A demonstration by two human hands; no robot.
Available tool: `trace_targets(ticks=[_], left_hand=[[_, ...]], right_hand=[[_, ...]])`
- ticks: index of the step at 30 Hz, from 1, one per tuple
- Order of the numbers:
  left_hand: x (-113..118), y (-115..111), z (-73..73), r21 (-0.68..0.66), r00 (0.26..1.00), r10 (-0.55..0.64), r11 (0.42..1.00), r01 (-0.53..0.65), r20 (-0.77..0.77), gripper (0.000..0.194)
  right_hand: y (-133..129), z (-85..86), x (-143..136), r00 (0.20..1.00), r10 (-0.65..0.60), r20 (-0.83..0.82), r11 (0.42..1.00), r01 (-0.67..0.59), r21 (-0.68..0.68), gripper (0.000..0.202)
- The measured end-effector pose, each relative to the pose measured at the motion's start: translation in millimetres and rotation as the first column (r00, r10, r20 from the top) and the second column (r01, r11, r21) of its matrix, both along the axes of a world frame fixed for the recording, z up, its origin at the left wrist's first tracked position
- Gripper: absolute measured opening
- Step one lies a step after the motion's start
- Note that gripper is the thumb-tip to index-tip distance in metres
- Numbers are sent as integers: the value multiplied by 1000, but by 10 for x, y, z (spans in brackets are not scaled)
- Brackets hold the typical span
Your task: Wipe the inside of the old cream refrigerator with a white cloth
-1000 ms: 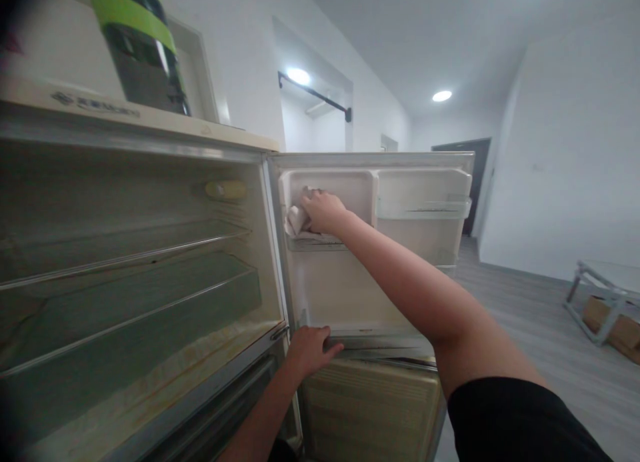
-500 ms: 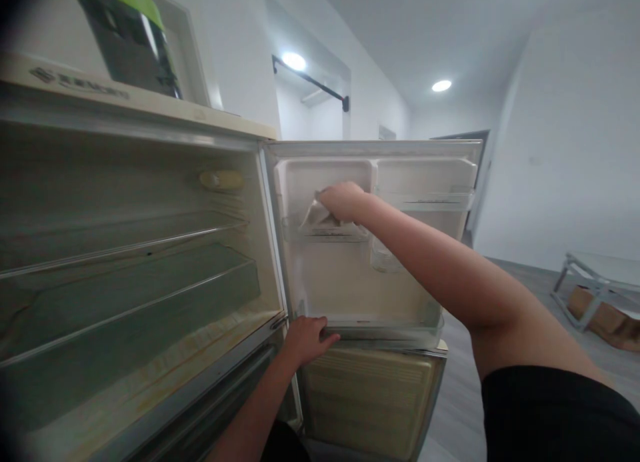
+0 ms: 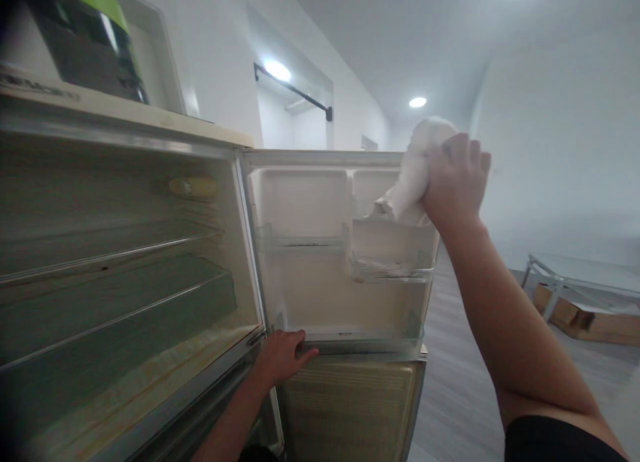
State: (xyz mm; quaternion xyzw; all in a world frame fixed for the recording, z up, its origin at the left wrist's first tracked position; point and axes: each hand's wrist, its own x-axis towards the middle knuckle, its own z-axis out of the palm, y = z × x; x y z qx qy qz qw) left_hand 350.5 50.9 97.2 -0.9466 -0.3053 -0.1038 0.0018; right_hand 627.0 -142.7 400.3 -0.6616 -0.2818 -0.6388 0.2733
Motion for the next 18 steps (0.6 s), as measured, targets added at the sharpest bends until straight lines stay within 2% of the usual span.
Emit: trace_targets(ticks=[2,4,6,8,11,15,16,18], left_hand=[[0,-2,-4,9,1000,0,1000,0,-3,48],[4,-9,-10,25,1000,1,1000,-1,-8,49],[12,-18,-13,30,1000,6,1000,-6,-8,48],[28,-28,-11,27,1000,8,1000,-8,-1,46],[67,-31,-8,21,1000,13,1000,-13,8,45],[112,-15,-17,30,1000,26,999,-26,6,45],[117,-11,-21,31,1000,26,999,-26,6,45],[118,-5,-33,34,1000,25,999,-25,9,45]], right_hand=[[108,39,23,991,-36,-126,983,12,-186,34],[239,103,37,951,-19,-308,921,-102,-375,30],[387,184,50,896,17,-445,844,-251,-473,31],[552,265,43,868,32,-496,791,-326,-518,33],[816,352,-45,862,30,-505,745,-357,-564,33],[1053,387,-182,872,139,-469,611,-448,-653,34],[1067,383,-180,869,156,-471,600,-461,-653,34],[1031,363,-102,855,150,-496,627,-470,-621,32]])
